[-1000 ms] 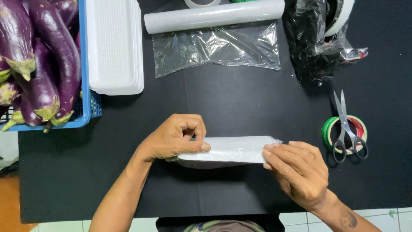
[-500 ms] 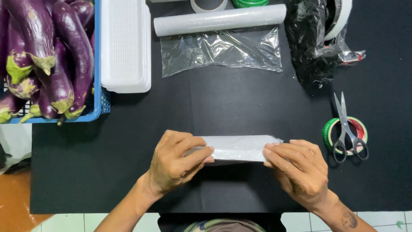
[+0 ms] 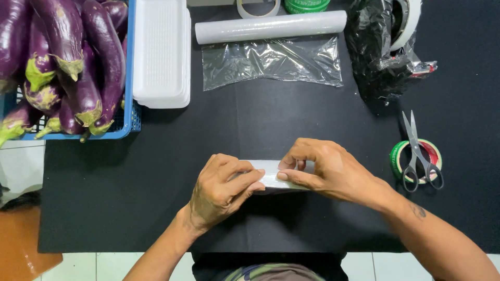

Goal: A person prepares a sheet of plastic wrap, places an eggplant on a foam tray, and wraps it securely, using scissors to cut the wrap.

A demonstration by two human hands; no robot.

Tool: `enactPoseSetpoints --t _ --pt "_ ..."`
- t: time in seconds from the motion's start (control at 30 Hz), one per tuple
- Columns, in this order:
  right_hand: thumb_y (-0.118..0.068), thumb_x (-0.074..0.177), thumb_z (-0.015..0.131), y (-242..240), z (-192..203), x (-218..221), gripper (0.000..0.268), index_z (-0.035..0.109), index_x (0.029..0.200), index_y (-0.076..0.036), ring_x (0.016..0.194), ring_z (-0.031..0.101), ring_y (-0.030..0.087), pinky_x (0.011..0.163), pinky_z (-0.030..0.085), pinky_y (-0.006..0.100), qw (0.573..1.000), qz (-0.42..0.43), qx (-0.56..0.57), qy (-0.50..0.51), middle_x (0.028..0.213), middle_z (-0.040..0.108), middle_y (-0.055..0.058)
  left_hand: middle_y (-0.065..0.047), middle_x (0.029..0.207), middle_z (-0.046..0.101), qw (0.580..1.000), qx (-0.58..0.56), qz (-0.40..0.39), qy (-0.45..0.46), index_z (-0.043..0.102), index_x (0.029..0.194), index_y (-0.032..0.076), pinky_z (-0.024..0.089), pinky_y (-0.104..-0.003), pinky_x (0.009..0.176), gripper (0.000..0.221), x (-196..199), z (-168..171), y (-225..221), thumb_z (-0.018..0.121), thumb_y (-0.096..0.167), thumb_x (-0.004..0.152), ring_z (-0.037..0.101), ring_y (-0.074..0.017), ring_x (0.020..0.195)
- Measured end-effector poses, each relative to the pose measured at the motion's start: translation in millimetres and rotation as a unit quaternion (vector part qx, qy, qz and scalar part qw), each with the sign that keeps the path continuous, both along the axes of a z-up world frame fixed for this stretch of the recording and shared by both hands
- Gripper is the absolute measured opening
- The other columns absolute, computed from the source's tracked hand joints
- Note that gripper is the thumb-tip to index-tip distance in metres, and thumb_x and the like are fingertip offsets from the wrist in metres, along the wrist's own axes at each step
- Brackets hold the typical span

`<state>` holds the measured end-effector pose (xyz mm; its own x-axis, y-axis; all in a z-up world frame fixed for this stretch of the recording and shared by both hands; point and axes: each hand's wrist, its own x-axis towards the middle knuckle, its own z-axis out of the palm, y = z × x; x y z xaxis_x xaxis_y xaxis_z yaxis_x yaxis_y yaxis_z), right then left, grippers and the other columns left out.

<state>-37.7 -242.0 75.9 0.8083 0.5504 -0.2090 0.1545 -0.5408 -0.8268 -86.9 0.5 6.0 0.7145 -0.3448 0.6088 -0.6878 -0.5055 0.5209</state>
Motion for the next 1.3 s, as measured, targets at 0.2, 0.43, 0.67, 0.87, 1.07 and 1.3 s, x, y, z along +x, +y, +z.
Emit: enactPoseSetpoints --t 0.2,0.43,0.67,0.87,1.07,1.3 --pt "-0.017 0.088 0.077 3 -12 4 0.014 0.076 0.079 -0.006 0.066 0.069 0.020 0.071 0.060 0.040 0.996 -0.040 -0.007 0.079 0.066 0.069 0.008 -0.004 0.095 0.069 1.000 0.003 -0.011 0.022 0.076 0.104 0.013 0.054 -0.035 0.073 0.021 0 -3 2 0.070 0.032 0.098 0.061 -0.0237 0.080" --pt "-0.027 0.089 0.076 5 24 3 0.023 0.081 0.094 -0.005 0.081 0.079 0.031 0.083 0.062 0.048 0.994 -0.022 -0.095 0.048 0.081 0.078 0.016 -0.007 0.095 0.069 0.999 0.009 -0.024 0.048 0.075 0.109 0.010 0.055 -0.036 0.074 0.027 -1 -3 5 0.070 0.034 0.097 0.063 -0.0255 0.082" --pt "-0.017 0.085 0.079 0 14 -4 0.010 0.078 0.081 -0.008 0.074 0.077 0.026 0.077 0.063 0.045 0.993 -0.016 -0.108 0.039 0.072 0.075 0.010 -0.008 0.096 0.069 0.998 0.016 -0.029 0.057 0.074 0.109 0.009 0.055 -0.037 0.074 0.028 1 0 5 0.069 0.034 0.098 0.064 -0.0263 0.083" --pt "-0.016 0.089 0.075 -2 7 1 0.012 0.074 0.082 -0.007 0.074 0.078 0.026 0.075 0.063 0.046 0.993 -0.015 -0.087 0.076 0.071 0.073 0.009 -0.007 0.095 0.068 0.996 0.020 -0.037 0.082 0.075 0.108 0.010 0.055 -0.036 0.076 0.027 2 3 6 0.070 0.034 0.097 0.063 -0.0252 0.084" --pt "-0.014 0.084 0.081 -14 -10 4 0.009 0.082 0.081 -0.005 0.071 0.077 0.022 0.075 0.062 0.044 0.991 -0.050 -0.001 0.122 0.066 0.076 0.009 -0.006 0.094 0.066 0.994 0.031 -0.041 0.092 0.074 0.107 0.010 0.055 -0.036 0.077 0.027 5 4 6 0.068 0.034 0.098 0.062 -0.0254 0.085" --pt "-0.017 0.084 0.082 -8 3 8 0.013 0.084 0.084 -0.004 0.070 0.075 0.023 0.074 0.061 0.043 0.989 -0.035 -0.018 0.146 0.068 0.077 0.011 -0.006 0.092 0.065 0.989 0.041 -0.051 0.133 0.074 0.106 0.011 0.055 -0.036 0.078 0.024 7 9 6 0.070 0.033 0.097 0.061 -0.0246 0.085"
